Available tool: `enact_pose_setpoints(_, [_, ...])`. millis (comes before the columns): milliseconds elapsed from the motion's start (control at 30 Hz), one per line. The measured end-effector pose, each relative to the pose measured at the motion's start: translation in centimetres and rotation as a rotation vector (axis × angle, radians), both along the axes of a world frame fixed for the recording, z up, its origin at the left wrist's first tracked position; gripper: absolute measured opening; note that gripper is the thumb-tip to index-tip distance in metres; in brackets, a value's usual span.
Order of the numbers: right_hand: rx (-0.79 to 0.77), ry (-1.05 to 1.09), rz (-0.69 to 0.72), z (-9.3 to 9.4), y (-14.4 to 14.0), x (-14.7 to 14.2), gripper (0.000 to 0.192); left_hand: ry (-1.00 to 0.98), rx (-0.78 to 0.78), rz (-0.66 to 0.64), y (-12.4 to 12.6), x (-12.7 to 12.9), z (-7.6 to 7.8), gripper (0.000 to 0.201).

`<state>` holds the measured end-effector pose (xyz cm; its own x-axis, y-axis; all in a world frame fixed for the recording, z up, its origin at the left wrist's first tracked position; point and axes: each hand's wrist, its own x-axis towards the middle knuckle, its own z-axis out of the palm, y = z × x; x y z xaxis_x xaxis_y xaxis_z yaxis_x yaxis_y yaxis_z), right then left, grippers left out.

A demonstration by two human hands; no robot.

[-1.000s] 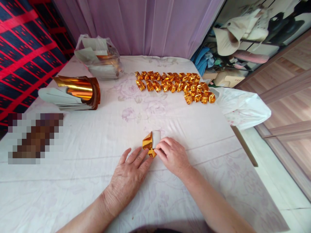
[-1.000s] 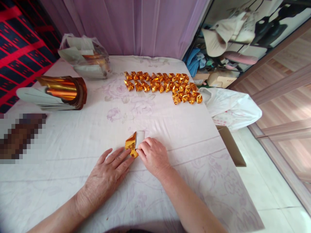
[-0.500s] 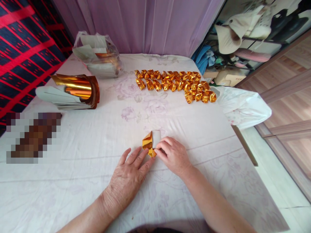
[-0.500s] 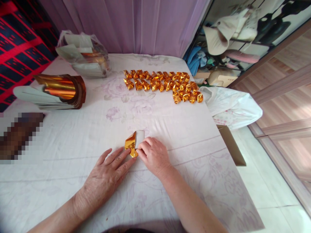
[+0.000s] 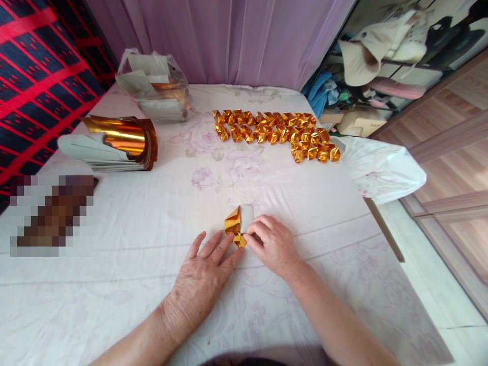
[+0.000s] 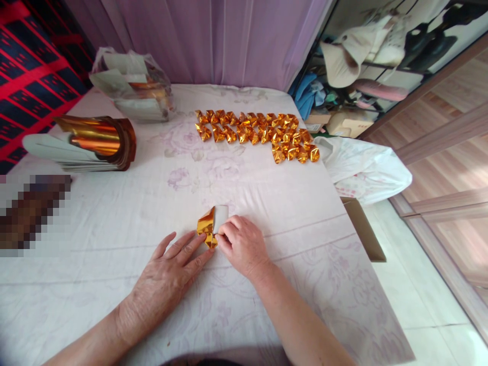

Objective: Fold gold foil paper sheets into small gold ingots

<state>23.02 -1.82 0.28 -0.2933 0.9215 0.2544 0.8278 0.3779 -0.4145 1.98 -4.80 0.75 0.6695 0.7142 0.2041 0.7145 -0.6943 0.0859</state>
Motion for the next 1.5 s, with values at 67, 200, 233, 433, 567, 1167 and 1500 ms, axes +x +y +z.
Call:
enact_pose_setpoints(67, [0.0,-0.009,-0.002,0.0,0.0,0.0,0.016,0.0,-0.006,0.004,0.0,0.0,0.0,0.035])
enact_pose_setpoints(200, [-0.001,-0.011,-0.012,0.0,0.0,-0.1,0.014,0.003,-0.011,0.001,0.1,0.0,0.0,0.035])
enact_pose_setpoints(233, [-0.004,-0.007,-0.013,-0.1,0.0,-0.1,0.013,0.005,-0.012,0.001,0.1,0.0,0.0,0.036])
enact_pose_setpoints(433, [-0.012,0.011,-0.001,-0.2,0.0,0.1,0.012,0.005,-0.019,-0.001,0.2,-0.2,-0.1,0.037])
enact_pose_setpoints(567, [-0.019,0.036,0.017,-0.2,0.1,0.3,0.012,-0.015,0.001,0.007,0.4,-0.1,0.0,0.036])
enact_pose_setpoints(1167, [-0.126,0.125,0.267,1.2,0.5,2.2,0.015,-0.006,-0.001,-0.01,0.4,-0.2,-0.1,0.031])
enact_pose_setpoints(1500, [-0.122,0.108,0.332,1.1,0.3,2.4,0.012,0.032,0.011,-0.027,0.4,-0.3,0.4,0.033])
